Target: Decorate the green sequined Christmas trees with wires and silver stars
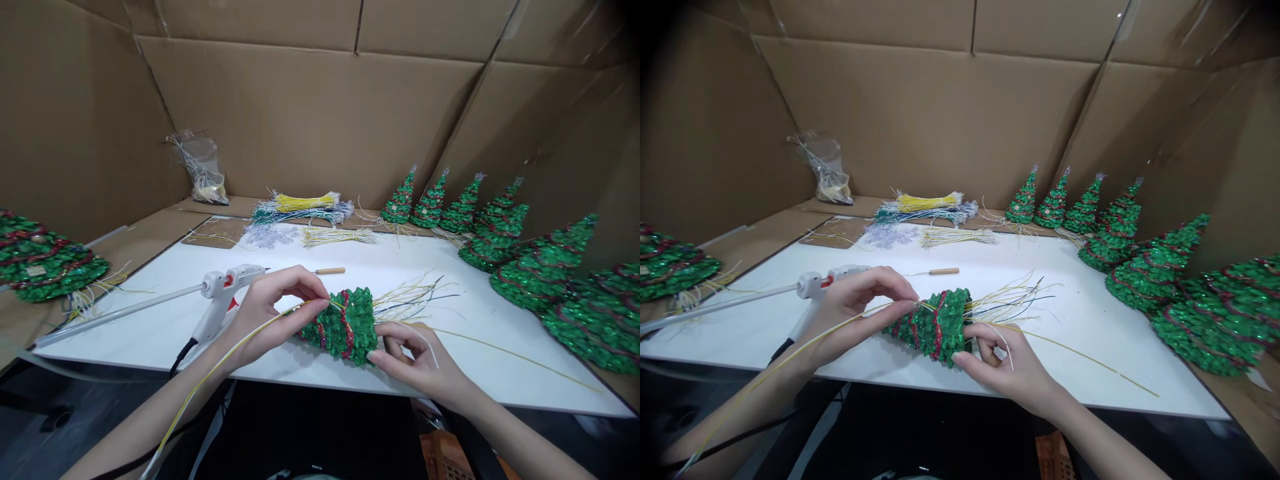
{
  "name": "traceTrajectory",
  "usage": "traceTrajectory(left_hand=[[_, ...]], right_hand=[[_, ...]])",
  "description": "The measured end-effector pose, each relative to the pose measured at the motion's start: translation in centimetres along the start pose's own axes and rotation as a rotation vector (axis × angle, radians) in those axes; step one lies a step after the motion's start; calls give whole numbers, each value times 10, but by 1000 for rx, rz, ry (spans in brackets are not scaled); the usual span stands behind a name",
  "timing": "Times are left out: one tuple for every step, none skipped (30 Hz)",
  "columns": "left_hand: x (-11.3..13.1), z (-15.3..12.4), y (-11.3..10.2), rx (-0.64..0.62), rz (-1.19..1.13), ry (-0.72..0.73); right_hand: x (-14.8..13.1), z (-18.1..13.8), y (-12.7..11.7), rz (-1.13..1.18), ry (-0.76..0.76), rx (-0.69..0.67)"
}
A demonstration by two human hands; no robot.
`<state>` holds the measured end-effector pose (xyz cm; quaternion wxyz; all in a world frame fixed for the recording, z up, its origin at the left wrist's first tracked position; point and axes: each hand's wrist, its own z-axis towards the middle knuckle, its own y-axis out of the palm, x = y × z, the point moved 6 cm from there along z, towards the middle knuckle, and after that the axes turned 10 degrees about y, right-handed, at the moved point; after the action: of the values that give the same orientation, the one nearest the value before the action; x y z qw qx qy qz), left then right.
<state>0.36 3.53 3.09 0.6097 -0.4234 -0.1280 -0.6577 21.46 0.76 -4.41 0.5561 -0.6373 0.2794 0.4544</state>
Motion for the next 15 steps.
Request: traceTrajectory(left_hand=[[-1, -1, -1, 6, -2, 0], [-2, -1, -3, 11, -2, -1], [-3, -2, -4, 16, -2, -4], [-4, -3, -6, 19, 0, -6], [-5, -3, -7, 22, 3, -8], [-5, -4, -8, 25, 6, -9], [-6, -4, -9, 27, 8, -8], [-6, -4, -9, 29, 9, -5], [-6, -5, -10, 31, 9, -1], [-5, -5, -10, 32, 8, 1], [-5, -5, -10, 33, 6, 4], [-5, -6, -10, 33, 4, 7], [-5, -6, -11, 34, 3, 10], [-5, -7, -11, 34, 3, 12], [-5, -7, -11, 35, 4, 13]], right_hand=[[1, -1, -2, -4, 8, 17], [1, -3, -4, -6, 16, 38], [1, -4, -7, -8, 22, 60], [0, -6, -10, -12, 25, 81], [-1, -9, -13, -19, 25, 104], [-2, -11, -17, -29, 27, 126], [-2, -14, -21, -38, 32, 150], [-2, -17, -25, -39, 41, 171], [-1, -19, -28, -25, 59, 189], [0, -22, -31, 7, 83, 190], [1, -24, -32, 59, 109, 169], [2, -26, -31, 127, 135, 125], [1, -28, -28, 208, 162, 55], [-1, -30, -24, 295, 185, -35], [-5, -32, -18, 386, 209, -139]])
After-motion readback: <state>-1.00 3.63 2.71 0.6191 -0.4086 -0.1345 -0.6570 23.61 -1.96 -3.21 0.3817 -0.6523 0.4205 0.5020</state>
